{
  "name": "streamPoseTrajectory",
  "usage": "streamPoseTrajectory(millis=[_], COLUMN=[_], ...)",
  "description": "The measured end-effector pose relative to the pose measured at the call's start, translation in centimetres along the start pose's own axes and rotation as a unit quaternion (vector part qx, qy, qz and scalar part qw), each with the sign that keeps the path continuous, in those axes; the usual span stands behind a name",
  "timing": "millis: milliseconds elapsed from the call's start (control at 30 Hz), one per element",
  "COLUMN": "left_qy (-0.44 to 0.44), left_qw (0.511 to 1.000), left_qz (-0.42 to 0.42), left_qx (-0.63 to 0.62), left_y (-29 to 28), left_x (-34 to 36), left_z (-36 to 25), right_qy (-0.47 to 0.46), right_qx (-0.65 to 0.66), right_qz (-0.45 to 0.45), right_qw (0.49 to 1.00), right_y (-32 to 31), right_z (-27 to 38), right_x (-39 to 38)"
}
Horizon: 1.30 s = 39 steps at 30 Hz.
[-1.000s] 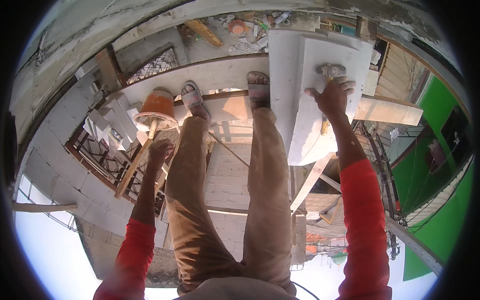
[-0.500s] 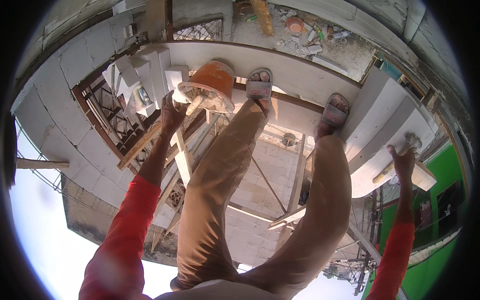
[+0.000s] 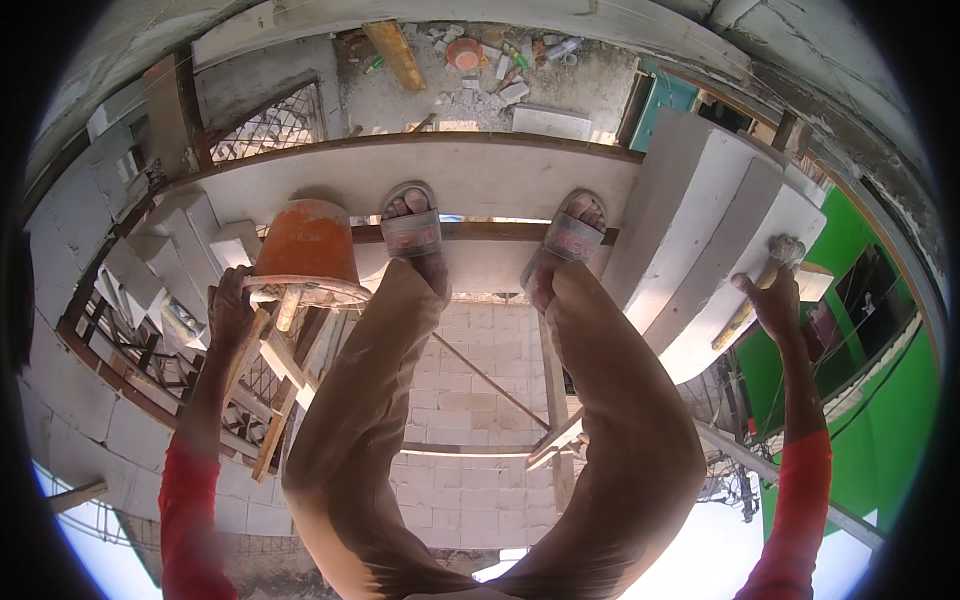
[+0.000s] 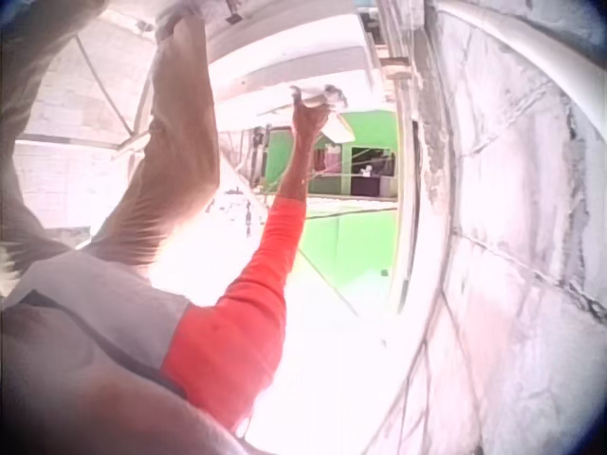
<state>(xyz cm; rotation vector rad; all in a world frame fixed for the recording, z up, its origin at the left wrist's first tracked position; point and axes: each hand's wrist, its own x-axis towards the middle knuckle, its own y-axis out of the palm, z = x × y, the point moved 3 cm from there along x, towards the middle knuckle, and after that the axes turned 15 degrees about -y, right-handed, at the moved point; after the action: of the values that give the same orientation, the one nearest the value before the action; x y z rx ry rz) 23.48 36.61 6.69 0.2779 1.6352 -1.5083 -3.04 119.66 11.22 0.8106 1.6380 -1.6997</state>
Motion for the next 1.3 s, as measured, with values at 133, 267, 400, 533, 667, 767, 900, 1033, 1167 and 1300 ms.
streamPoseTrajectory(millis=[133, 267, 400, 533, 667, 767, 900, 1033, 1167, 1300], left_qy=[-0.026, -0.14, -0.132, -0.08, 0.027, 0.136, 0.295, 0.262, 0.266, 0.208], left_qw=[0.999, 0.975, 0.967, 0.986, 0.994, 0.961, 0.933, 0.91, 0.932, 0.969], left_qz=[0.008, 0.134, 0.216, 0.146, 0.103, 0.225, 0.198, 0.295, 0.222, 0.13], left_qx=[0.022, -0.108, -0.009, 0.0, -0.036, -0.08, 0.052, 0.129, 0.107, -0.018], left_y=[-0.4, -0.7, -6.3, -11.1, -9.9, -2.4, 5.5, 5.8, 3.5, 0.4], left_x=[-0.4, 0.1, 1.6, 8.0, 13.9, 18.5, 21.1, 21.8, 22.3, 24.9], left_z=[2.2, 5.1, 2.4, -4.2, -20.6, -25.6, -30.4, -32.4, -32.4, -30.1], right_qy=[0.017, -0.015, -0.034, -0.005, -0.012, -0.021, -0.057, -0.029, -0.001, -0.036], right_qx=[-0.014, 0.01, 0.023, 0.137, 0.136, 0.095, 0.122, 0.113, 0.112, 0.086], right_qz=[0.016, -0.007, -0.023, -0.043, -0.048, -0.065, -0.084, -0.113, -0.128, -0.201], right_qw=[1.0, 1.0, 0.999, 0.99, 0.989, 0.993, 0.987, 0.987, 0.985, 0.975], right_y=[0.1, 1.3, 1.4, 1.2, 1.0, 1.0, 0.8, 0.8, 0.3, 0.4], right_z=[-0.3, -2.6, -2.8, -0.8, 0.4, -0.4, -0.1, 0.3, 0.0, 1.6], right_x=[0.6, 0.5, 0.3, 0.1, 0.3, 0.6, 0.6, 0.0, -0.6, -0.5])
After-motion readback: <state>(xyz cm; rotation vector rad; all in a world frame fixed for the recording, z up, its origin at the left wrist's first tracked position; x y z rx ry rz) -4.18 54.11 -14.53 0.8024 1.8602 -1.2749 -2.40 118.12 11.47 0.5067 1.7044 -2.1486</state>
